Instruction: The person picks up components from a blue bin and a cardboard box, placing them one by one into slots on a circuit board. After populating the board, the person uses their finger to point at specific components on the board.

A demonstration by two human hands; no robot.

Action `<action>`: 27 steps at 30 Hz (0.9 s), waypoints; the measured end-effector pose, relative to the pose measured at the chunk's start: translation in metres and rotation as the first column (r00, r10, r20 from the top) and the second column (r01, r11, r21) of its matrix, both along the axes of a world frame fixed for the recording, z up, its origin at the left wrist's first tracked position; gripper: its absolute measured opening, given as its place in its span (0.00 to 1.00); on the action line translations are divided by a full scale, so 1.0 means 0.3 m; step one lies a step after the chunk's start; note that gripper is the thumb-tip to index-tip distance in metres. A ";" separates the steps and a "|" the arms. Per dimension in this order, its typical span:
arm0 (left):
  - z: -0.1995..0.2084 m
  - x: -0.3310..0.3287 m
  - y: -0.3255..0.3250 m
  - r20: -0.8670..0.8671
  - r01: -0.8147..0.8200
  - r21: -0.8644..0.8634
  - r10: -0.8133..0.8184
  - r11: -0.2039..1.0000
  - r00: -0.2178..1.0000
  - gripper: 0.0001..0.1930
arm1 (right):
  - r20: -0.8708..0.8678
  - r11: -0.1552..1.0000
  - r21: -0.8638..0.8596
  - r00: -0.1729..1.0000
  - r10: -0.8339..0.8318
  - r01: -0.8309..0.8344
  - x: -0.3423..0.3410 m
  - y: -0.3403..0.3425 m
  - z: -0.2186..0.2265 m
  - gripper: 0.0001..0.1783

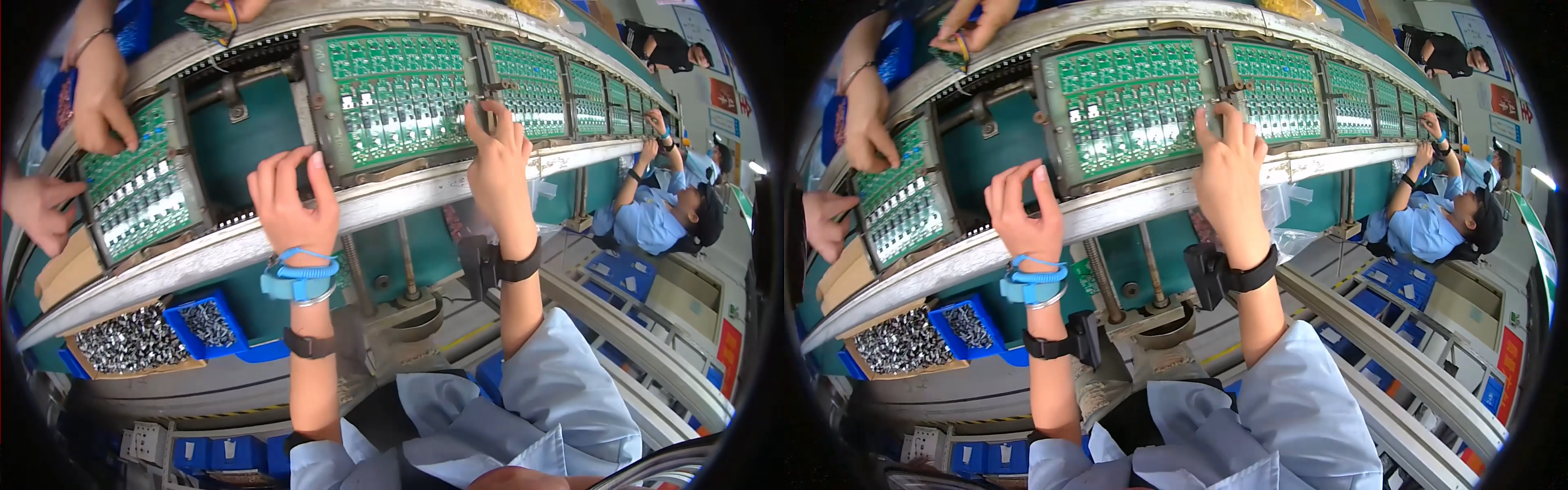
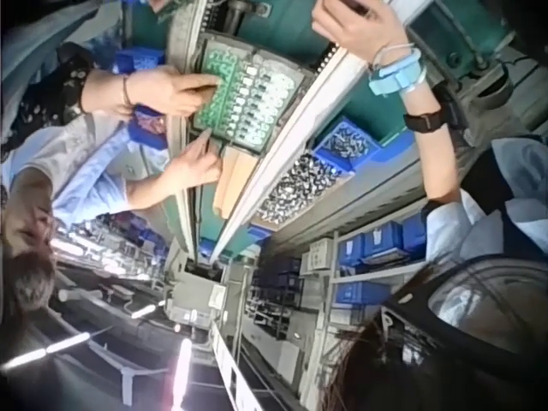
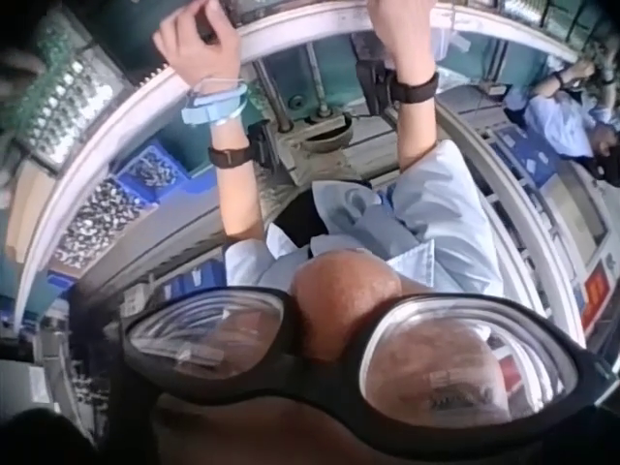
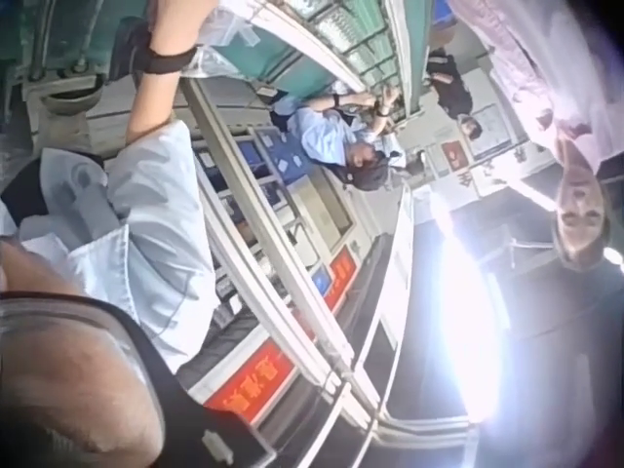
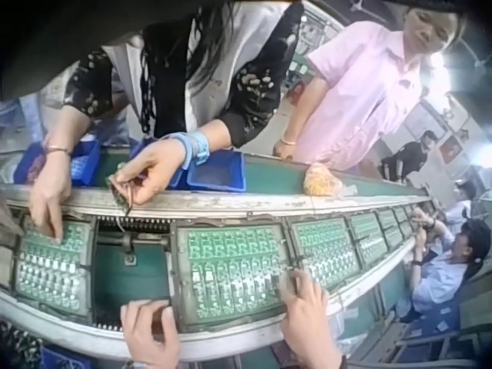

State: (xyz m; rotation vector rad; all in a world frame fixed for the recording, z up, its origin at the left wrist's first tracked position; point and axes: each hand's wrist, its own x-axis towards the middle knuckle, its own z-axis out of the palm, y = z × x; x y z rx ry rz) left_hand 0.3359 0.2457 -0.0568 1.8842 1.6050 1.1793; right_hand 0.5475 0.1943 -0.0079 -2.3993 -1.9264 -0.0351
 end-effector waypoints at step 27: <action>0.020 -1.815 -0.707 -0.408 -0.433 -0.216 0.322 0.875 0.855 0.14 | -0.475 0.707 0.203 0.563 0.676 -0.678 -2.083 -0.312 -0.015 0.09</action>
